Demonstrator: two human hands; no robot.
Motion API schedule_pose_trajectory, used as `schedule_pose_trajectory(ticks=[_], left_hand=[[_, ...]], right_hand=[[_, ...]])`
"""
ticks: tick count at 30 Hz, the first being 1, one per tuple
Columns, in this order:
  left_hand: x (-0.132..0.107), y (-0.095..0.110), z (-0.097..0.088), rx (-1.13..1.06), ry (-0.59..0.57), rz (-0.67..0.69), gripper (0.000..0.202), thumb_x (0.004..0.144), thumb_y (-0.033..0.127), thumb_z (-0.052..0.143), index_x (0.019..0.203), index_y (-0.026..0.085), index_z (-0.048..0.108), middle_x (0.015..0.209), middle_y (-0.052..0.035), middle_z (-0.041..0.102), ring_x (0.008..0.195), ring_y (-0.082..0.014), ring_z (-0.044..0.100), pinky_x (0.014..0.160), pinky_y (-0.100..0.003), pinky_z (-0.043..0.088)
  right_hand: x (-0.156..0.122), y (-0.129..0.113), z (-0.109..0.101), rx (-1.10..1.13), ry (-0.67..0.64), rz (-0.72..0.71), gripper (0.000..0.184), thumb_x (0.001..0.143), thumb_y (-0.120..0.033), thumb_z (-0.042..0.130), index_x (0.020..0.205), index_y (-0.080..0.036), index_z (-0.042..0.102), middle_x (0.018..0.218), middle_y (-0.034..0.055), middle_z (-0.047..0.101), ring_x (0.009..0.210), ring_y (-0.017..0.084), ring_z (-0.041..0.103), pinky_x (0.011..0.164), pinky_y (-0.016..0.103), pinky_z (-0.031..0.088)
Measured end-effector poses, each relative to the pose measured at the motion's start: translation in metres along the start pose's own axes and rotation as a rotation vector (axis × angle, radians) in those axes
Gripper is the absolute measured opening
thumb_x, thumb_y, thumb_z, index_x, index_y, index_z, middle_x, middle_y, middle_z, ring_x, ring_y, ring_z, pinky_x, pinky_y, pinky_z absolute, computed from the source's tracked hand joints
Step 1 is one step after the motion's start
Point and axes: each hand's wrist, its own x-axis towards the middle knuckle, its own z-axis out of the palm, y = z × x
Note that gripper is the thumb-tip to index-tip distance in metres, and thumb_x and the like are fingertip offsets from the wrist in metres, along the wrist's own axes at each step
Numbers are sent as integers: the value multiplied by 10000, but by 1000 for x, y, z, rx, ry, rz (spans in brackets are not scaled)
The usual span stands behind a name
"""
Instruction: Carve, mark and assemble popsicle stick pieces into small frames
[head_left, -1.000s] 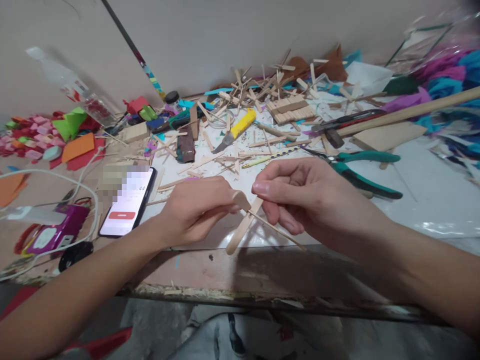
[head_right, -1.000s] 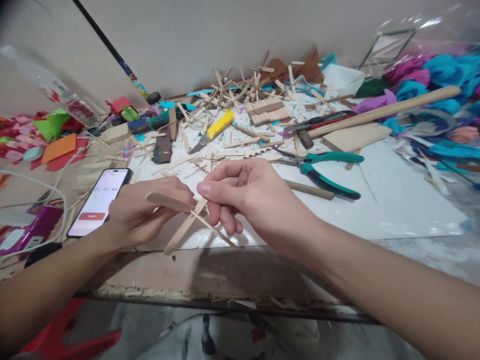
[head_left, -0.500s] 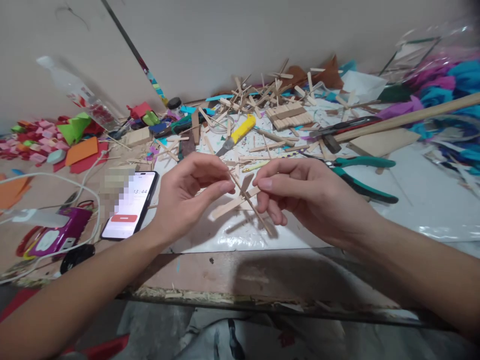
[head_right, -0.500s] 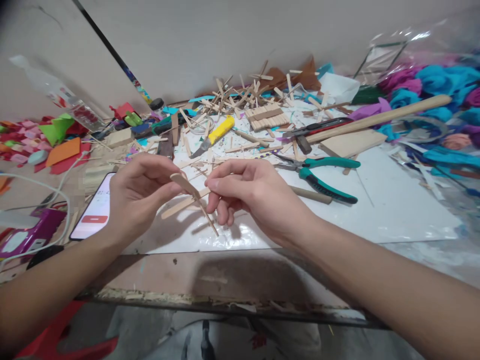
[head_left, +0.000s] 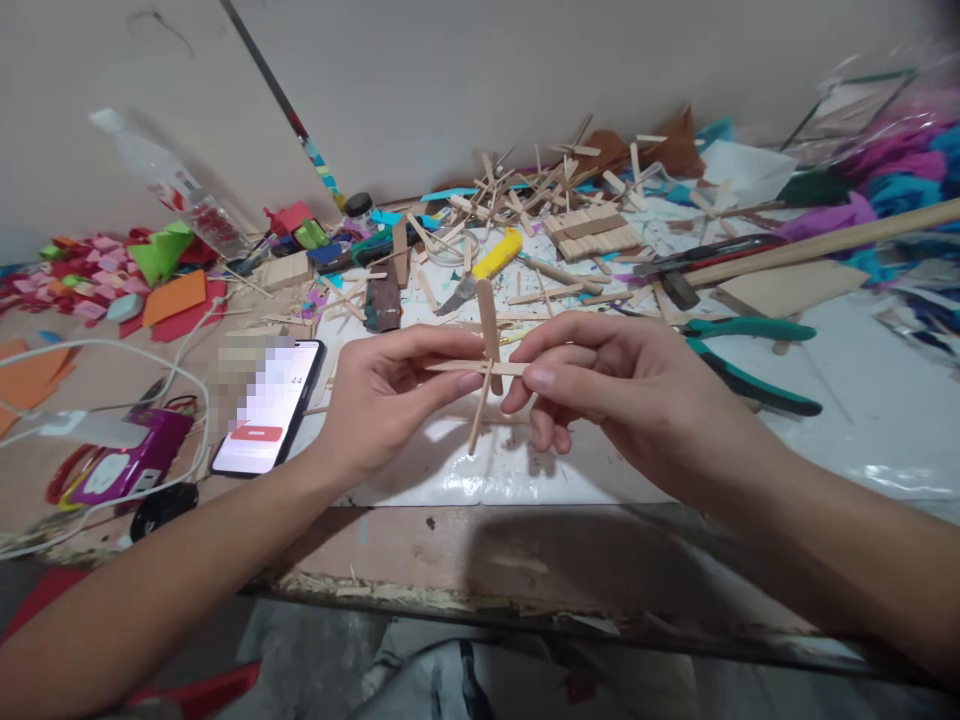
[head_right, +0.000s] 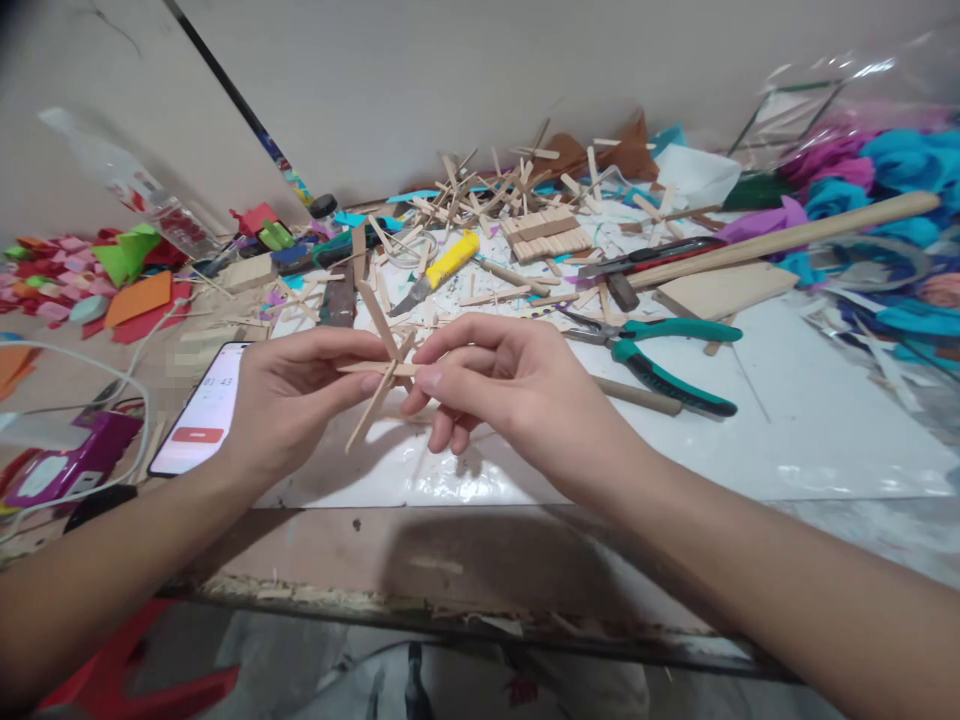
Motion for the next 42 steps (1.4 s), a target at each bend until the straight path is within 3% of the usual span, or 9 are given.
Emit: schedule_pose_trajectory(ticks=[8, 19, 28, 35, 42], left_hand=[[2, -1, -1, -53, 23, -90, 141, 834, 225, 895, 961, 273, 857, 957, 11, 843, 845, -132, 794, 800, -202, 642], [2, -2, -4, -13, -21, -6, 141, 850, 288, 881, 974, 238, 837, 965, -29, 826, 887, -179, 781, 799, -276, 653], [0, 5, 0, 128, -76, -38, 106, 877, 298, 844, 901, 197, 823, 892, -35, 807, 817, -168, 744, 780, -265, 622], [3, 0, -8, 283, -21, 57, 136, 934, 295, 779, 843, 205, 823, 831, -17, 798, 734, -153, 700, 682, -251, 550], [0, 5, -7, 275, -29, 180, 86, 944, 227, 760, 896, 230, 831, 913, -13, 825, 821, -167, 757, 797, -273, 605]], right_hand=[[2, -5, 1, -78, 12, -8, 238, 782, -289, 932, 925, -184, 772, 781, 20, 791, 558, 111, 686, 541, 212, 589], [3, -4, -3, -121, 42, -11, 197, 809, -308, 909, 920, -205, 783, 745, 28, 781, 557, 145, 699, 534, 247, 581], [4, 2, -3, -81, -14, 82, 169, 842, -306, 876, 890, -177, 778, 801, 66, 803, 568, 147, 710, 527, 236, 585], [3, -1, -6, -78, 42, 32, 55, 866, -205, 828, 842, -176, 789, 678, 50, 758, 509, 138, 668, 511, 244, 561], [-2, -4, -6, -141, 39, -70, 38, 869, -196, 827, 851, -208, 795, 654, 23, 740, 493, 139, 650, 474, 258, 538]])
